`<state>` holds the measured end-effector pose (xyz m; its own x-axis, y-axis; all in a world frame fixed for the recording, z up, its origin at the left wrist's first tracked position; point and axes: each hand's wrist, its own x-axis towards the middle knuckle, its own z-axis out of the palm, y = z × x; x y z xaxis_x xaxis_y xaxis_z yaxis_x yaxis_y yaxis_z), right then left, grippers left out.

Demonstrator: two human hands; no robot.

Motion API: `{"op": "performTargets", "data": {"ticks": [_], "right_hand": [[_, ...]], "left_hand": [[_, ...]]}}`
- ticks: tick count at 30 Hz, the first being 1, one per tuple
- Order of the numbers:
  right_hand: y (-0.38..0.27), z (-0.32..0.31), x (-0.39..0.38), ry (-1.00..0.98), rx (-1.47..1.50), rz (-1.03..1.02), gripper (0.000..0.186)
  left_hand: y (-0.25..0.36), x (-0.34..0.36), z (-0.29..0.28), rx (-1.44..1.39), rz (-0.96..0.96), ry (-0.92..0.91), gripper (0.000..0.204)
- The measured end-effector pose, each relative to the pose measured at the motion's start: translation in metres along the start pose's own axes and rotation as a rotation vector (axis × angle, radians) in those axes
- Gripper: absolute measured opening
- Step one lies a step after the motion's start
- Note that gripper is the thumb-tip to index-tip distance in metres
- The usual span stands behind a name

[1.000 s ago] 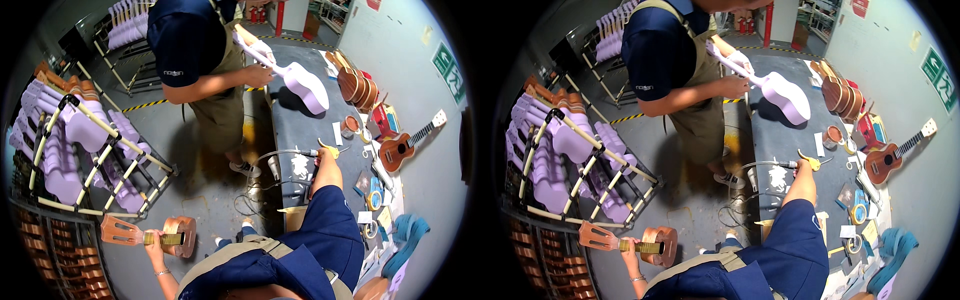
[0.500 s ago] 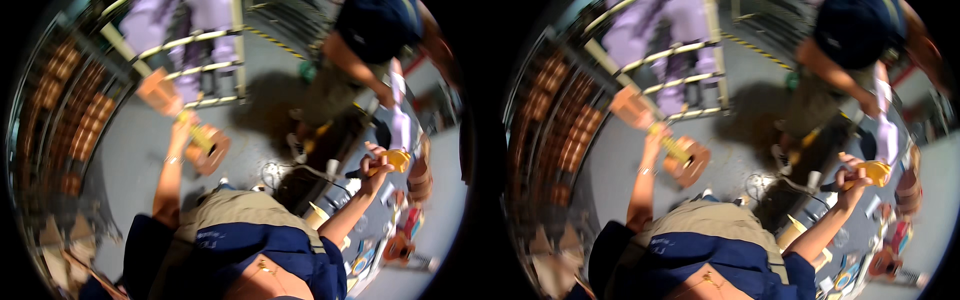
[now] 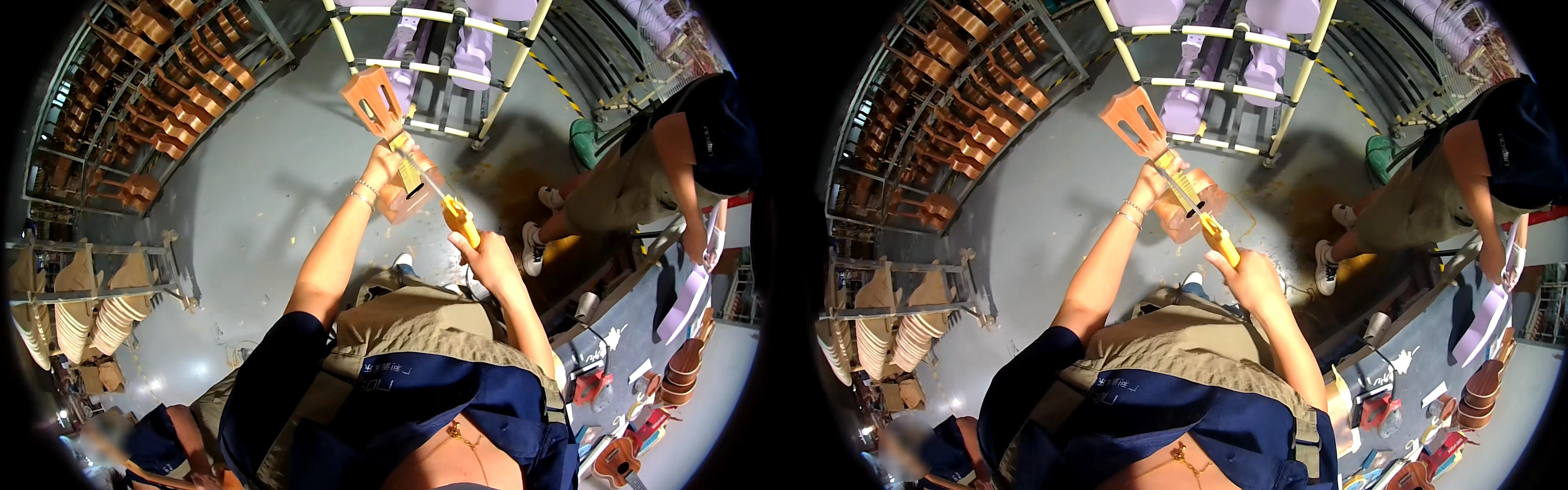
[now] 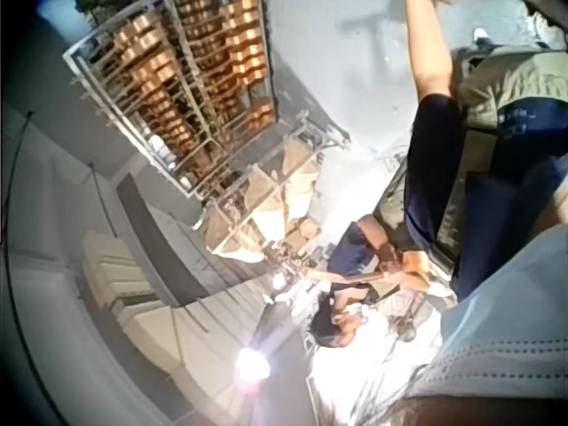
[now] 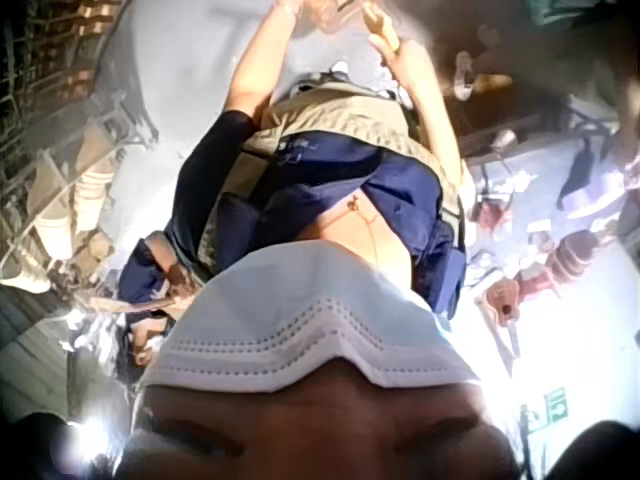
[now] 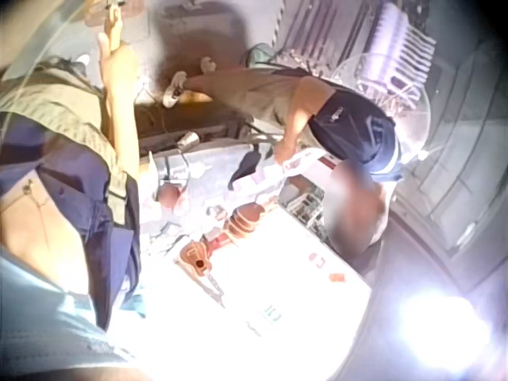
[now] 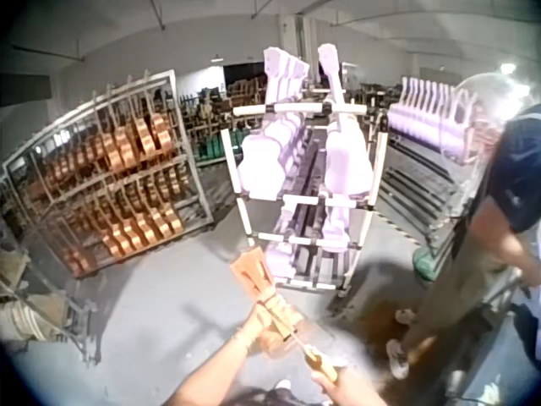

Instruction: The person sands the body and neck of an acoustic guitar using sandpaper, then uses a utility knife to remove masking tape from the fretboard. The person places the guitar on a rack and repeats the sanding process on a second guitar.

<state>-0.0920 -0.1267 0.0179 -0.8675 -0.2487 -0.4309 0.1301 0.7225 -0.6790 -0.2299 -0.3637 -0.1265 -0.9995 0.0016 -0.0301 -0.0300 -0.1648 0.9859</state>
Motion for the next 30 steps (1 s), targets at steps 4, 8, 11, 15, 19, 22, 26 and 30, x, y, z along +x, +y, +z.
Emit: {"op": "performTargets", "data": {"ticks": [4,8,11,15,19,22,26,30], "right_hand": [[-0.012,0.013,0.023,0.063,0.031,0.061,0.057],[-0.017,0.028,0.032,0.045,0.090,0.023,0.060],[-0.013,0.030,0.035,0.067,0.125,0.065,0.055],[0.005,0.032,0.024,-0.156,0.208,0.007,0.046],[0.067,0.035,0.027,-0.555,0.627,-0.167,0.045],[0.154,0.069,0.082,-0.245,0.341,0.243,0.057],[0.104,0.058,0.050,-0.378,0.435,0.056,0.052],[0.117,0.065,0.055,-0.419,0.350,0.121,0.053]], "left_hand": [[0.013,-0.004,-0.009,0.094,-0.019,0.017,0.012],[0.018,-0.017,-0.025,-0.027,0.038,0.031,0.009],[0.028,-0.023,-0.017,-0.013,-0.039,0.155,0.011],[0.053,-0.032,-0.018,-0.099,0.157,0.350,0.014],[0.111,-0.050,-0.027,-0.296,0.389,0.597,0.019],[0.145,-0.069,-0.042,-0.275,0.417,0.794,0.027],[0.168,-0.086,-0.040,-0.247,0.608,0.815,0.033],[0.183,-0.094,-0.035,-0.173,0.712,0.854,0.034]]}}
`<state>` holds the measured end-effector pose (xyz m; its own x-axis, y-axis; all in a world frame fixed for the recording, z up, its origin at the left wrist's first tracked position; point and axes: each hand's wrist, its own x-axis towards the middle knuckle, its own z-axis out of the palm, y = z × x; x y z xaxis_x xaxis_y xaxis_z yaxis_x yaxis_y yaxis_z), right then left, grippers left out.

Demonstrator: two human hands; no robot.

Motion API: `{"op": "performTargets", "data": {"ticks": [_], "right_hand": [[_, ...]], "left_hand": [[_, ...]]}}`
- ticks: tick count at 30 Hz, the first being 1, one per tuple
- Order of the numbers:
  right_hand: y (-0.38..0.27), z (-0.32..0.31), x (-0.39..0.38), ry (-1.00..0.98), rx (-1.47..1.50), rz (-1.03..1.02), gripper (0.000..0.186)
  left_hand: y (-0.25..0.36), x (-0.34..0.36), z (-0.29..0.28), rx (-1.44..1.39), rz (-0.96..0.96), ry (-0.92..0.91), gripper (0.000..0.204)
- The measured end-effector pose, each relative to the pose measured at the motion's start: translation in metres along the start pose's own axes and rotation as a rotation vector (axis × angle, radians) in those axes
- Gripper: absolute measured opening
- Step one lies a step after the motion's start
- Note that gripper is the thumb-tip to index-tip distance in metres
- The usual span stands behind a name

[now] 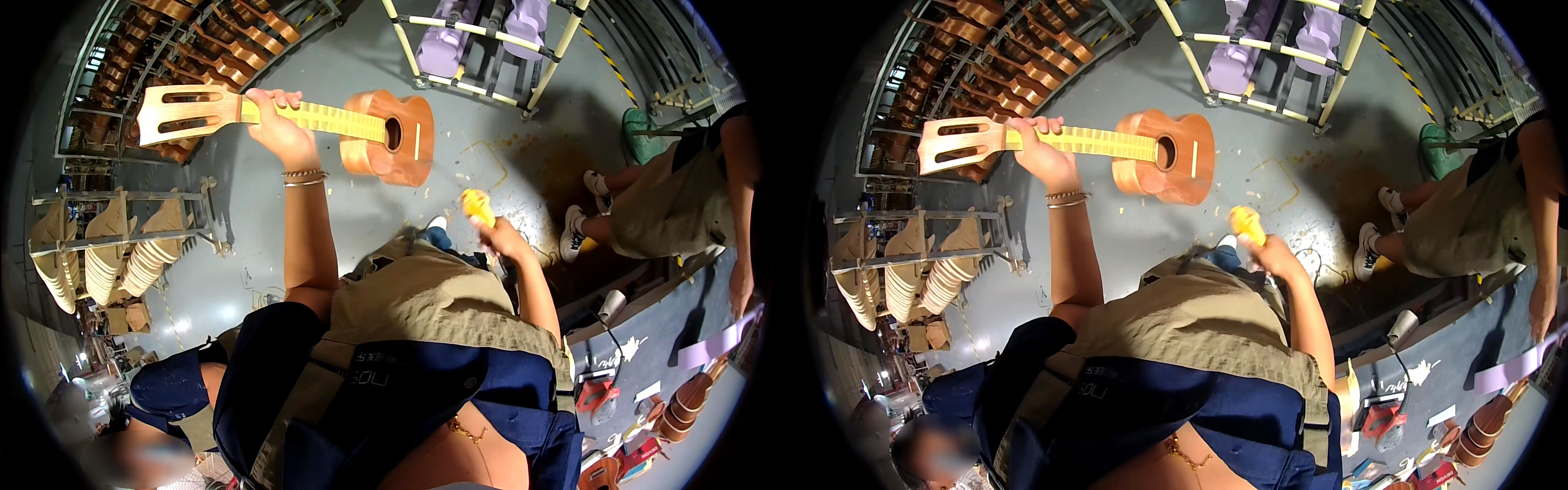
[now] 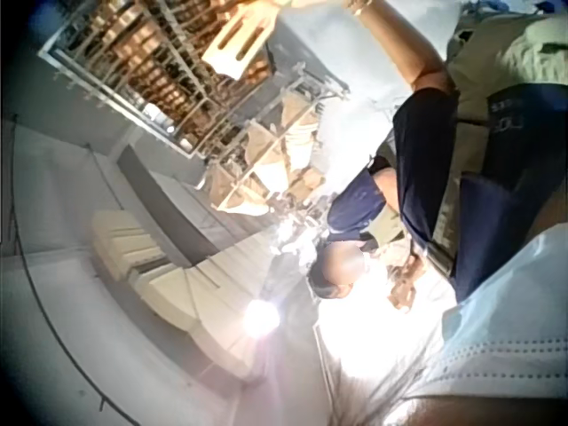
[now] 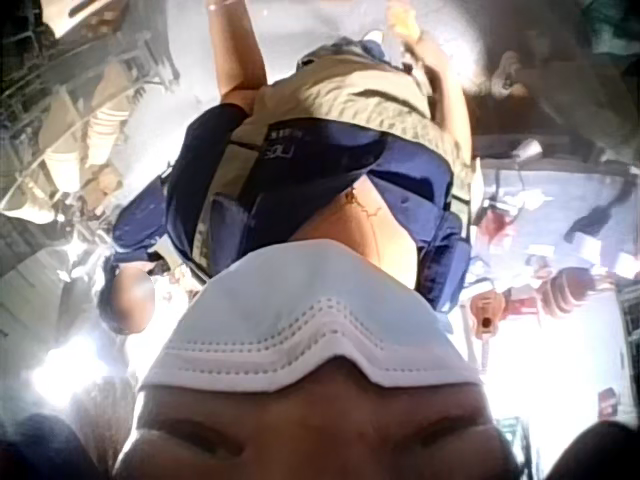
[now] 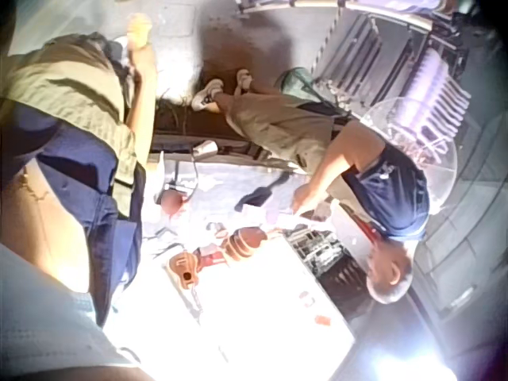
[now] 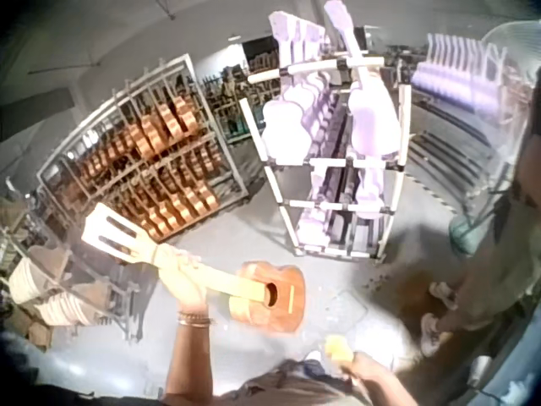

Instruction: The person sands the body and neck of an acoustic guitar using sandpaper, then uses a utility knife to remove masking tape from the fretboard. The person places the guitar on a rack and repeats the sanding process on a second guitar.

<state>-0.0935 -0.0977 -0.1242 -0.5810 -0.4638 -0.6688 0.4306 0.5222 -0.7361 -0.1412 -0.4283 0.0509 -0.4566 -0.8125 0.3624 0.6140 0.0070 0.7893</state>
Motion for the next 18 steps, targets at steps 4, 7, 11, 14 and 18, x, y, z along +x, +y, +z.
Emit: {"op": "performTargets", "data": {"ticks": [4,7,11,14,18], "right_hand": [[-0.024,-0.002,-0.027,-0.485,0.293,-0.039,0.053],[0.001,-0.002,-0.001,-0.065,-0.055,0.054,0.055],[-0.050,-0.002,-0.043,-0.303,0.082,-0.149,0.047],[-0.089,-0.009,-0.077,-0.495,0.351,-0.362,0.036],[-0.017,-0.042,-0.029,0.009,0.049,0.044,0.051]], "left_hand": [[0.011,-0.001,-0.007,-0.004,0.054,-0.024,0.035],[0.011,0.005,-0.006,-0.005,0.095,0.025,0.033],[0.021,0.028,-0.010,-0.046,0.111,-0.264,0.032],[0.046,0.034,0.018,0.065,0.413,-0.214,0.031],[0.034,0.074,0.021,0.010,0.327,-0.061,0.021]]}}
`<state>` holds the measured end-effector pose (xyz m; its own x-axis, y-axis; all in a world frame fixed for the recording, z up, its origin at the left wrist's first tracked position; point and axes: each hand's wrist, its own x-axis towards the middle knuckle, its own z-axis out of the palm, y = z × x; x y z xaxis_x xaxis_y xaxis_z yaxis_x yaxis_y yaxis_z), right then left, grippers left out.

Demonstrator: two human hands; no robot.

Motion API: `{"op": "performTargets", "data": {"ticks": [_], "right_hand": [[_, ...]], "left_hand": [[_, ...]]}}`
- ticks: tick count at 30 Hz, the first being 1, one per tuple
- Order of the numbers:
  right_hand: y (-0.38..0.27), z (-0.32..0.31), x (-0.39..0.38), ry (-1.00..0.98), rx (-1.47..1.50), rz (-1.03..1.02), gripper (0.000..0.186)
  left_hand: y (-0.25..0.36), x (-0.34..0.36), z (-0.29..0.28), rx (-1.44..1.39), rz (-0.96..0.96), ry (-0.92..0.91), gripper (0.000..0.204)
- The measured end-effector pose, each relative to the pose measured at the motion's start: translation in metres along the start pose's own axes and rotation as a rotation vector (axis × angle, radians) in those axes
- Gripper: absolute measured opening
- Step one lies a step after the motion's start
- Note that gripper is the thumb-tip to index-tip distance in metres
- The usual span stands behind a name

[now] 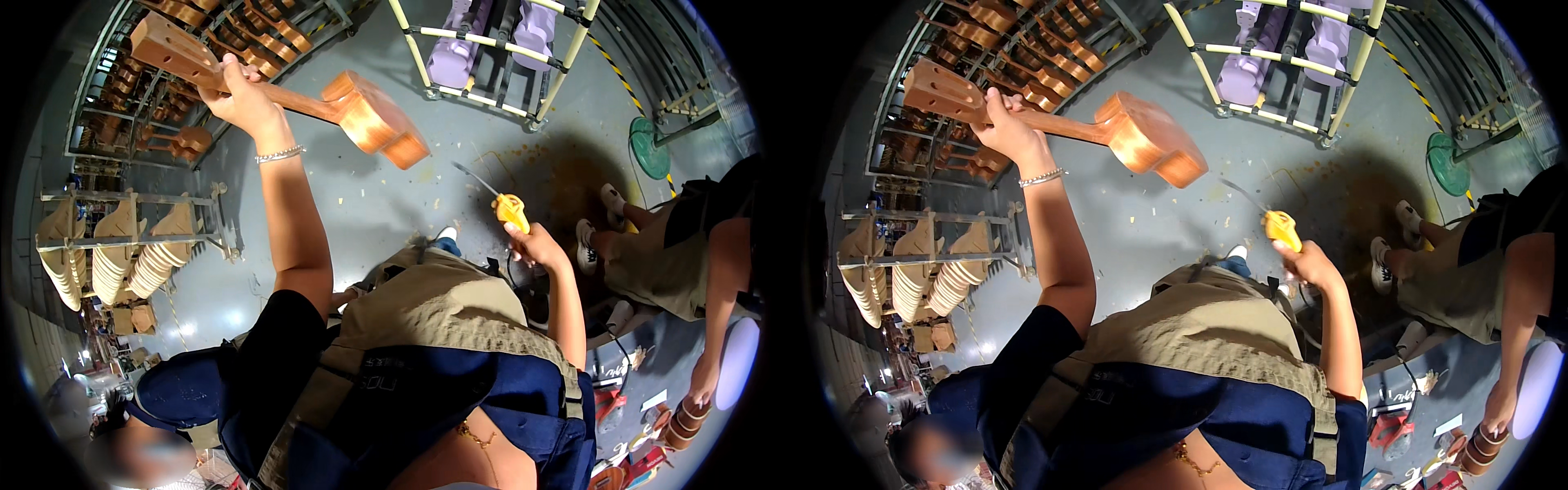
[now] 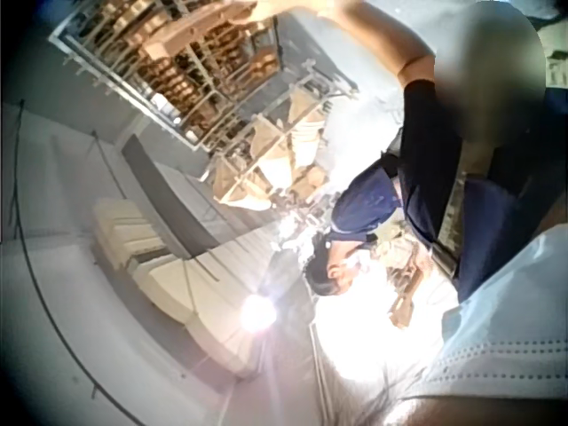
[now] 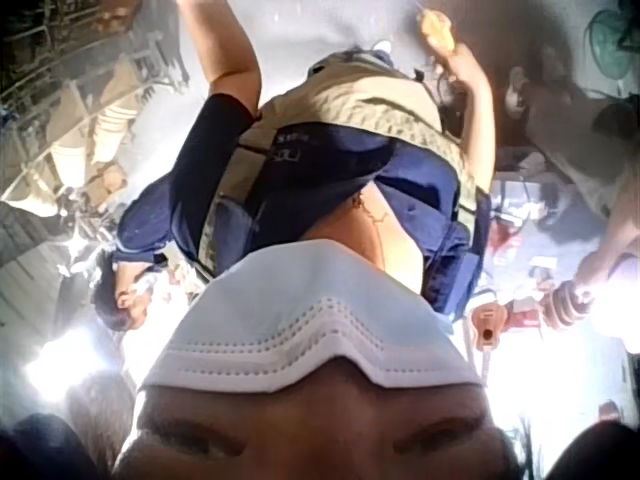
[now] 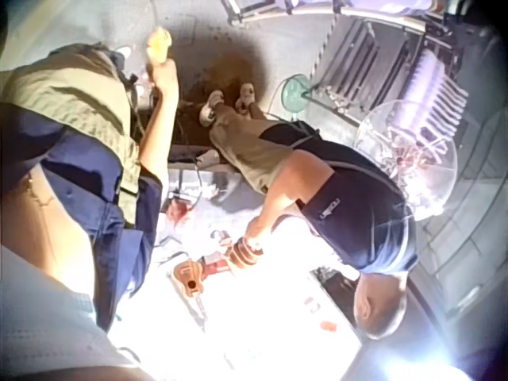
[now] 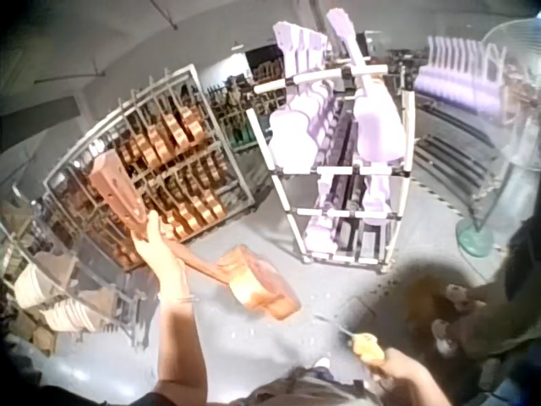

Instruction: The person sands the body and neck of an acoustic guitar using sandpaper, then uses a utility knife to remove masking tape from the fretboard. The person places the guitar on a rack and repeats the sanding process on a second guitar.

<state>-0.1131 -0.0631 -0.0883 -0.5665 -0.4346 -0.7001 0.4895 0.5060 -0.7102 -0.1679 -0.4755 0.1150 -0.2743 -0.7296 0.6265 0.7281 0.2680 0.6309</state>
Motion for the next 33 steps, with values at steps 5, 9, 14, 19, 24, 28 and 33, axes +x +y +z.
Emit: {"op": "performTargets", "data": {"ticks": [5,9,14,19,24,28,33], "right_hand": [[-0.040,0.025,-0.025,-0.308,-0.044,-0.167,0.051],[-0.052,0.007,0.006,0.033,0.083,-0.288,0.050],[-0.032,0.011,-0.017,-0.532,0.349,-0.227,0.049],[0.036,0.012,0.016,-0.046,-0.003,-0.005,0.049],[-0.030,0.023,-0.007,0.200,-0.133,-0.141,0.052],[-0.089,0.047,-0.048,-0.222,0.108,-0.261,0.045],[0.028,0.004,0.011,0.206,-0.121,0.106,0.054]], "left_hand": [[0.026,0.002,-0.006,-0.146,-0.053,-0.161,0.003],[0.037,0.001,0.015,0.069,-0.105,0.057,0.017],[0.026,-0.005,-0.003,0.008,-0.089,-0.061,0.023],[0.039,0.001,0.003,-0.053,-0.098,-0.163,0.019],[0.025,0.017,-0.010,-0.064,-0.071,-0.316,0.028],[0.013,-0.002,-0.012,-0.186,-0.104,-0.551,0.025],[0.009,-0.004,-0.009,-0.220,-0.133,-0.642,0.023]]}}
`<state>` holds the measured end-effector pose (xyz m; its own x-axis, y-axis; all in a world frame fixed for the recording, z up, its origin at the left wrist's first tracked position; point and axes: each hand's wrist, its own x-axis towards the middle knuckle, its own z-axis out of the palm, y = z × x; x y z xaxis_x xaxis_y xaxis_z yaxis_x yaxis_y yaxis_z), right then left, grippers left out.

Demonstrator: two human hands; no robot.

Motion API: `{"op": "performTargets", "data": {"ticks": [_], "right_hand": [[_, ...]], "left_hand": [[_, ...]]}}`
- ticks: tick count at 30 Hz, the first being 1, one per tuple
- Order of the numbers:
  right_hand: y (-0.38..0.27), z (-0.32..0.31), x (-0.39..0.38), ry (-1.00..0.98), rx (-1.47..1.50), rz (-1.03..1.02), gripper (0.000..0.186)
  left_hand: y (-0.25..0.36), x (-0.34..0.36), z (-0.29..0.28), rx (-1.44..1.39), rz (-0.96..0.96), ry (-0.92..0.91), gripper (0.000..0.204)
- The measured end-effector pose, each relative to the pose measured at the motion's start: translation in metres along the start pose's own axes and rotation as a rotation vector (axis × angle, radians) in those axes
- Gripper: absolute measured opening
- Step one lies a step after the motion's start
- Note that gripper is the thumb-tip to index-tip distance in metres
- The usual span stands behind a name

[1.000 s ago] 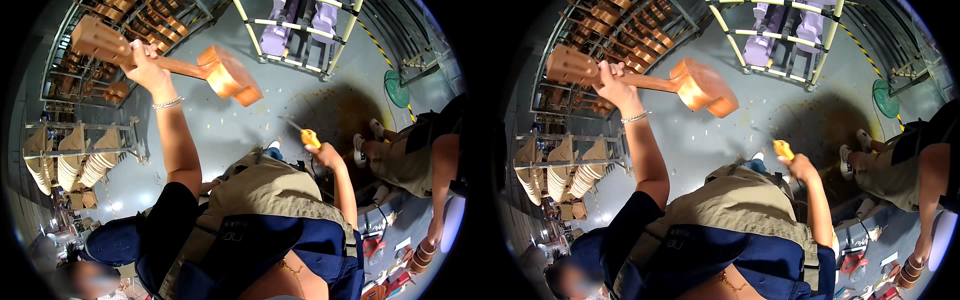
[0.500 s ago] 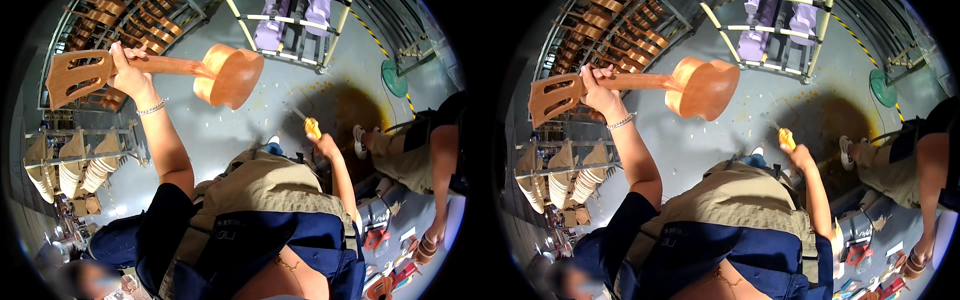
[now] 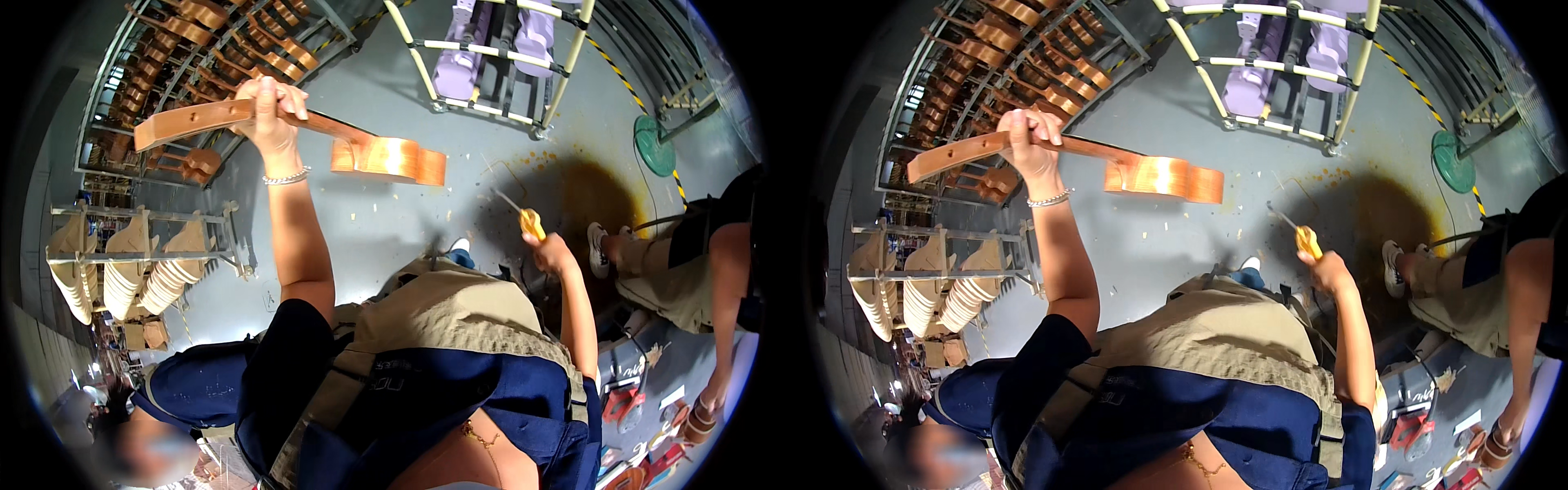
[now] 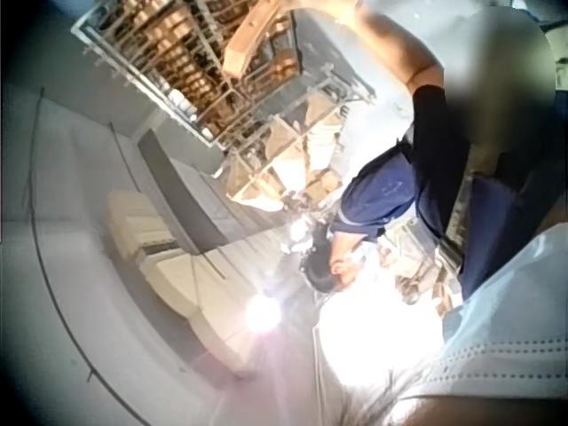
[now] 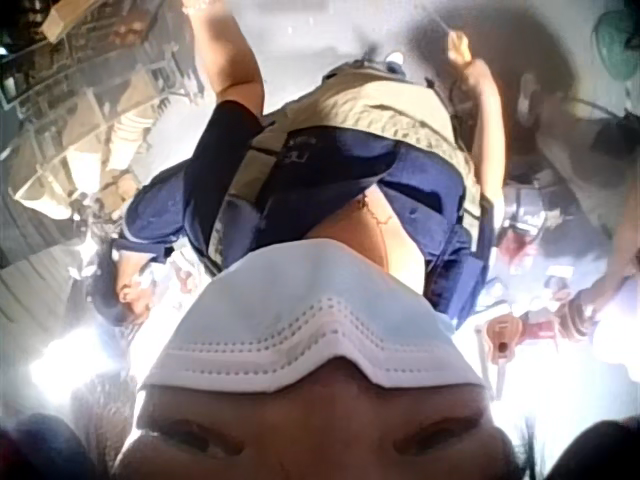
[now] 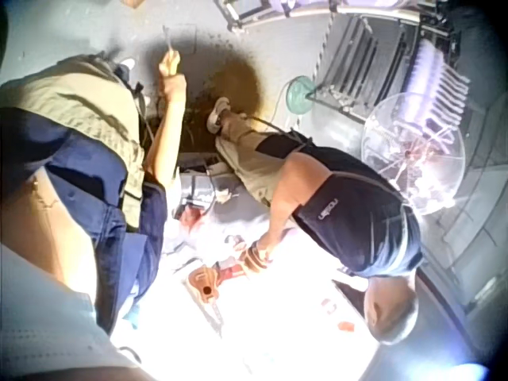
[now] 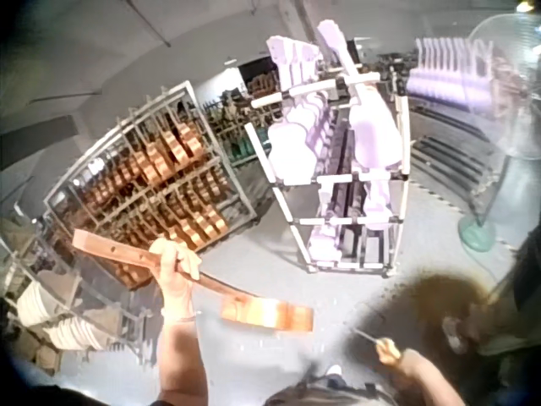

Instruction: The person sands the body and neck of an acoustic guitar using sandpaper, then uses a utility knife to remove masking tape from the fretboard. The person places the guitar on a rack and repeats the sanding process on a second guitar.

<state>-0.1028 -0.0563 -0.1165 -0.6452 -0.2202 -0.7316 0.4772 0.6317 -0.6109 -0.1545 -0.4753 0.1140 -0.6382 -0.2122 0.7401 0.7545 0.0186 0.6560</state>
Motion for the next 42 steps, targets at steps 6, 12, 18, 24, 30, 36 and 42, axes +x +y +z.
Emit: {"op": "performTargets", "data": {"ticks": [6,12,18,24,30,36,42], "right_hand": [[-0.135,0.037,-0.099,-0.056,0.031,-0.581,0.046],[-0.163,0.039,-0.104,0.321,-0.358,-0.645,0.054],[-0.170,0.021,-0.100,0.270,-0.537,-0.459,0.052],[-0.151,0.025,-0.099,0.189,-0.401,-0.453,0.057],[-0.104,0.021,-0.095,0.255,-0.225,-0.594,0.058],[-0.058,0.021,-0.118,0.383,-0.024,-0.663,0.044],[0.059,-0.007,-0.166,1.417,1.268,-0.850,0.064]], "left_hand": [[-0.015,-0.021,0.007,0.094,-0.205,0.140,0.018],[-0.053,-0.030,0.010,0.066,-0.525,0.081,0.014],[-0.069,-0.034,0.033,0.123,-0.679,0.122,0.024],[-0.091,-0.045,0.027,0.017,-0.774,0.119,0.057],[-0.098,-0.047,0.093,-0.087,-0.811,0.038,0.039],[-0.108,-0.049,0.126,-0.194,-0.823,-0.101,0.031],[-0.122,-0.070,0.146,-0.209,-0.858,-0.206,0.028]]}}
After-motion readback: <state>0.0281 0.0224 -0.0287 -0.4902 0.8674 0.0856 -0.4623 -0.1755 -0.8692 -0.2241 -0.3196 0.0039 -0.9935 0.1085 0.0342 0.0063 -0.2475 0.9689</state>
